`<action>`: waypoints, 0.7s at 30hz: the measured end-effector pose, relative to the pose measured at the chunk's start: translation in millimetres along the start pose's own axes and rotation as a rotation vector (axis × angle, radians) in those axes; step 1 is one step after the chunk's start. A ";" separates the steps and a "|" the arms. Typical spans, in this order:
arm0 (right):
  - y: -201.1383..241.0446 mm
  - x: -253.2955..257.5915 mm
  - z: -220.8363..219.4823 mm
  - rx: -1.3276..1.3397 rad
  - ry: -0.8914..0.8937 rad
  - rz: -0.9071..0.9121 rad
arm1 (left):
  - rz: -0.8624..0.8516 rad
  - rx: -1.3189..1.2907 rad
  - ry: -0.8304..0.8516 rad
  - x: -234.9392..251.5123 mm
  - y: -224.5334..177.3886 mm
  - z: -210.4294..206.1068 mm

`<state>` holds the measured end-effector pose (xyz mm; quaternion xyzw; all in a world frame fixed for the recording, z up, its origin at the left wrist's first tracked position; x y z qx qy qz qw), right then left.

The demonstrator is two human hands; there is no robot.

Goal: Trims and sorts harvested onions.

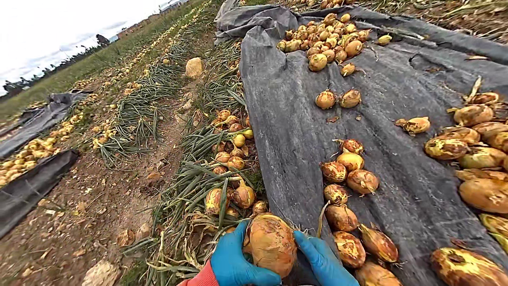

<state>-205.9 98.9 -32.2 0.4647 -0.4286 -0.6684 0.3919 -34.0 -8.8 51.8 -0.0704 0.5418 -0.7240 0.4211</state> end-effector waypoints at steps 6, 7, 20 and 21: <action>6.0 -12.4 18.9 0.215 -0.106 -0.072 | 0.380 0.317 -0.231 54.0 20.2 52.3; -9.2 -8.7 23.2 0.103 -0.085 -0.194 | 0.366 0.141 -0.295 56.0 28.0 57.5; -4.4 -8.5 9.6 0.655 0.136 -0.349 | -0.151 0.486 0.224 -14.4 -63.0 -73.1; -7.0 -9.4 7.8 0.693 0.165 -0.328 | -0.205 0.598 0.138 -5.3 -66.1 -60.2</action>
Point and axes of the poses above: each hand's wrist, its own x-axis towards the middle knuckle, its own z-axis out of the back of the hand, y = z × x, the point moved 5 cm from there along x, towards the middle knuckle, and after that the axes turned 11 degrees about -x, right-handed, at the moved point
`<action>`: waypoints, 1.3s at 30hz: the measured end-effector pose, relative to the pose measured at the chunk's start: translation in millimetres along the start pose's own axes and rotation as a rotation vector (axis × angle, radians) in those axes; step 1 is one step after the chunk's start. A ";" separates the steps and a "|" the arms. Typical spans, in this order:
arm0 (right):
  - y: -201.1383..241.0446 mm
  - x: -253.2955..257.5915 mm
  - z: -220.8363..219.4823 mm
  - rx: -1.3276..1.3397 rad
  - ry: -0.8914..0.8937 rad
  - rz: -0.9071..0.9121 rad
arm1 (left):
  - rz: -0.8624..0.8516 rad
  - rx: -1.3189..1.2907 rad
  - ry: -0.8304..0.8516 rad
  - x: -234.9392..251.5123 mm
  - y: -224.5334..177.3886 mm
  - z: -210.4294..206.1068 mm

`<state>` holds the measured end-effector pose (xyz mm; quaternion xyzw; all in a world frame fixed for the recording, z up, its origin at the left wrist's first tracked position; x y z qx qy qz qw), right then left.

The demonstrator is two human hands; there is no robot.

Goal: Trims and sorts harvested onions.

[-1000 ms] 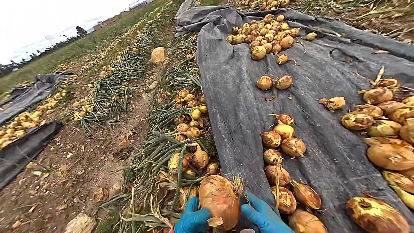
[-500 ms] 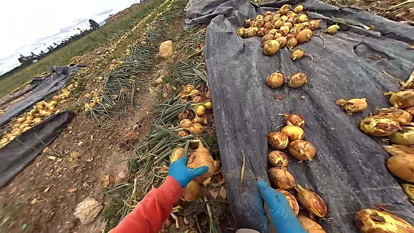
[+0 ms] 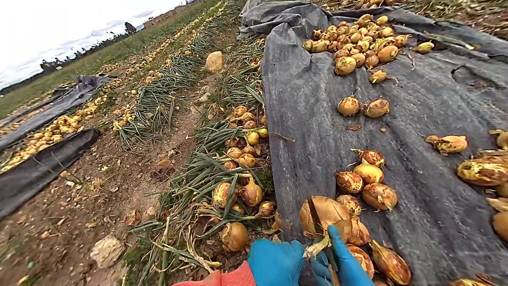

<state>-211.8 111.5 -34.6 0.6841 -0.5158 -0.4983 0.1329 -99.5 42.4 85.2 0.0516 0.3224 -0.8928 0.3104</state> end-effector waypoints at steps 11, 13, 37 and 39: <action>34.4 12.7 26.0 -0.466 -0.220 0.092 | 0.584 0.098 0.272 89.1 185.0 -59.3; 10.1 7.1 26.9 -0.496 -0.221 0.008 | 0.559 -0.017 0.216 90.6 192.3 -63.0; -1.5 -12.8 40.7 -0.353 -0.142 0.082 | 0.708 -0.436 -0.023 113.5 148.3 -124.6; -14.2 -17.2 38.7 -0.379 -0.178 -0.007 | 0.774 -0.465 -0.072 113.3 148.5 -131.8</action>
Point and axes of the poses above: each hand's wrist, its own x-axis towards the middle knuckle, its own z-axis out of the back of the hand, y = z × x, the point moved 5 cm from there along x, towards the middle knuckle, and after that the axes turned 11 degrees about -x, right-handed, at the moved point
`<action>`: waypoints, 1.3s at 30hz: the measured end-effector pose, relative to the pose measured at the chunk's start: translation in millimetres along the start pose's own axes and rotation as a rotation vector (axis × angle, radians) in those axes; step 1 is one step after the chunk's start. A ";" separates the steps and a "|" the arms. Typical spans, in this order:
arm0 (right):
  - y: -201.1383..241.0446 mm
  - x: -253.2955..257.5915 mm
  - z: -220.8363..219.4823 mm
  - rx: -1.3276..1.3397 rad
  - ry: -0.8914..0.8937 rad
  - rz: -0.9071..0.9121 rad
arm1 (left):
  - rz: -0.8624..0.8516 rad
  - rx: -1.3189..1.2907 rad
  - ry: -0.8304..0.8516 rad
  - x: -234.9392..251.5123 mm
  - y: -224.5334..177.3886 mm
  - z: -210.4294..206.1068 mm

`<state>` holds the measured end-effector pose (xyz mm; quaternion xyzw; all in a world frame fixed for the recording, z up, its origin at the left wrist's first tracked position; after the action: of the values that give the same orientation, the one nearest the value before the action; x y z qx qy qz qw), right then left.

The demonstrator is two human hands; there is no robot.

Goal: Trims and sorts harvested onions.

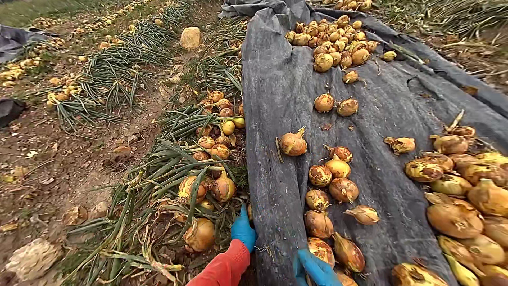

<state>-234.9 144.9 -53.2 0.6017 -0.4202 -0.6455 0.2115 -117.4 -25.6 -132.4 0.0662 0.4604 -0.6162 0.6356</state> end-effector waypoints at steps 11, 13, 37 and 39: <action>-34.4 140.1 -43.4 -0.599 -0.170 -0.243 | -0.133 -0.633 -0.078 -67.2 60.1 84.7; -38.8 148.8 -42.2 -0.482 -0.196 -0.186 | -0.364 -0.767 -0.110 -88.1 52.1 103.5; 79.0 29.9 6.3 0.392 -0.175 0.442 | -0.552 0.881 -0.258 -66.2 -25.2 182.3; 77.7 31.5 -28.8 0.444 -0.074 0.360 | -0.374 0.848 0.226 -51.8 15.3 128.3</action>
<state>-231.3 68.7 -7.9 0.5252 -0.6586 -0.5112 0.1704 -30.3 -68.2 -32.4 0.3021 0.2385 -0.8426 0.3767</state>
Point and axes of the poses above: each hand's wrist, its own x-axis towards the middle knuckle, its own z-axis out of the back of the hand, y = z × x, the point moved 5 cm from there along x, towards the middle knuckle, and after that the axes turned 11 degrees about -x, right-handed, at the moved point
